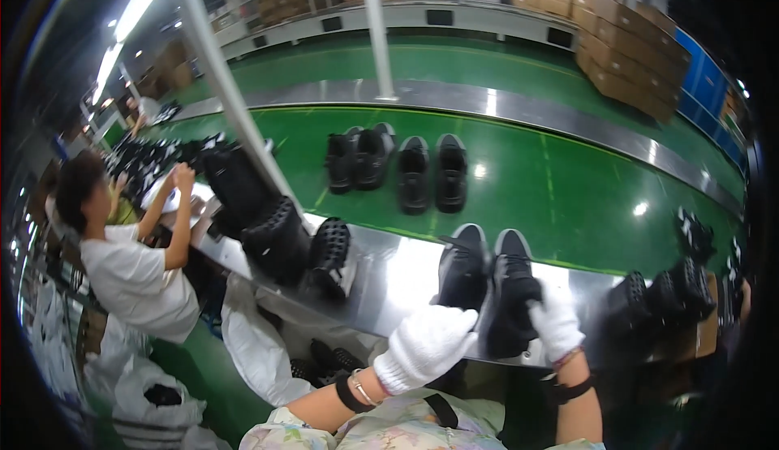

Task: Inspecting shoes and inserting internal support molds before placing them on a conveyor.

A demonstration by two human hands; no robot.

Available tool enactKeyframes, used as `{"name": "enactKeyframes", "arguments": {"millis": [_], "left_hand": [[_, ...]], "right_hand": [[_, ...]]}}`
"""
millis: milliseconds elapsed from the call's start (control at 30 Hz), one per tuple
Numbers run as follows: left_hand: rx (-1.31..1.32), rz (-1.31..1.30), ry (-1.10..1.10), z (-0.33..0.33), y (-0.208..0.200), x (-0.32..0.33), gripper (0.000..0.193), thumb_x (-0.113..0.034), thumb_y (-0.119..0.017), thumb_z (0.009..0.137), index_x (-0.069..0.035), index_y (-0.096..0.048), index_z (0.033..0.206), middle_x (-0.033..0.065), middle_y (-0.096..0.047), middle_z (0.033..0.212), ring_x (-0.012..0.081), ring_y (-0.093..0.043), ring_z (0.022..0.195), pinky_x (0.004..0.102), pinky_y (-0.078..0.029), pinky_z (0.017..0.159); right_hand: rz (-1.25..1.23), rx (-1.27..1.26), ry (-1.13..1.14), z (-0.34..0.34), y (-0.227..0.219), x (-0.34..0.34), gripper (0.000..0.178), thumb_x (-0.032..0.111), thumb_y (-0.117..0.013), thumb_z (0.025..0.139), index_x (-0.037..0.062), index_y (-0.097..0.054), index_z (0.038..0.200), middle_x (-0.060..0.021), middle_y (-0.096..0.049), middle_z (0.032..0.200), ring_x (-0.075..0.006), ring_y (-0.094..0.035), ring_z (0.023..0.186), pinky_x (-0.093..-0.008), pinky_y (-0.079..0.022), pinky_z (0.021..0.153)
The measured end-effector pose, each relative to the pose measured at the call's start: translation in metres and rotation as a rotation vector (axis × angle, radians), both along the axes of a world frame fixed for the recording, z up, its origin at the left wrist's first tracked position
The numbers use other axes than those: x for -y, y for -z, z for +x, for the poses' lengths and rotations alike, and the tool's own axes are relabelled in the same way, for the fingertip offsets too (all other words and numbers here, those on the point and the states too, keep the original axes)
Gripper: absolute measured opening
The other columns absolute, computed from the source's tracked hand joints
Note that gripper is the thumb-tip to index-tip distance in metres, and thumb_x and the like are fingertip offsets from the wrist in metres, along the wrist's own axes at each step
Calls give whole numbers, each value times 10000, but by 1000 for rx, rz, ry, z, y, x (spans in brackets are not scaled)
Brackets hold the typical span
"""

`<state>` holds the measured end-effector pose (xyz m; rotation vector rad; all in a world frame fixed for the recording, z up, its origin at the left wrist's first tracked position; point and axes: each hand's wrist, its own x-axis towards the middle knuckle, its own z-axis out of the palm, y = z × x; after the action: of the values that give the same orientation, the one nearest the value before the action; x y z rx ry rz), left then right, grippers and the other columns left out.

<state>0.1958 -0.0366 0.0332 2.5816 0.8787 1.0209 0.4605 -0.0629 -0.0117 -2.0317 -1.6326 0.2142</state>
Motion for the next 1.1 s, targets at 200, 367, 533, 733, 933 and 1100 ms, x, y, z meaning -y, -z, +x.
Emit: {"name": "enactKeyframes", "arguments": {"millis": [200,367,533,733,933,1100], "left_hand": [[177,257,-569,-111,20,-15,634,-85,-817,759,26,-544,1320,209,-601,1253,397,-581,1131,472,-470,1002],[221,-142,-767,-146,60,-47,1026,-247,-871,746,22,-277,1538,258,-406,1495,430,-384,1384,491,-332,1173],[263,-238,-751,-154,95,-62,1016,-250,-852,764,10,-258,1546,251,-364,1527,431,-360,1412,483,-328,1181],[223,-192,-716,-167,101,-57,929,-131,-830,749,-11,-324,1518,247,-414,1491,437,-427,1367,475,-389,1144],[610,-276,-754,-180,61,-31,418,-13,-609,937,24,-569,1351,194,-613,1315,276,-620,1178,372,-505,1023],[1310,-781,-217,-173,7,-22,367,-183,-573,1016,7,-576,1330,92,-659,1189,146,-634,1033,287,-517,934]], "right_hand": [[327,55,-90,-33,-69,-2,300,15,-673,818,43,-643,1115,-180,-664,986,-379,-662,934,-425,-547,827],[382,-348,-499,-153,-101,-28,253,-8,-736,814,8,-673,1059,-128,-660,901,-237,-679,774,-332,-550,717],[134,-289,-713,-255,-56,-88,364,227,-722,872,67,-626,1184,-166,-670,953,-342,-672,854,-430,-546,759],[-26,-112,-624,-293,-38,-132,402,241,-766,770,54,-622,1095,-237,-600,1043,-412,-634,957,-485,-542,802],[108,-68,-717,-265,-74,-103,347,133,-778,710,64,-635,1018,-183,-617,1003,-383,-634,924,-464,-533,772],[259,-237,-965,-230,-93,-60,442,142,-887,701,99,-652,1073,-146,-644,1017,-347,-671,907,-394,-558,789]]}}
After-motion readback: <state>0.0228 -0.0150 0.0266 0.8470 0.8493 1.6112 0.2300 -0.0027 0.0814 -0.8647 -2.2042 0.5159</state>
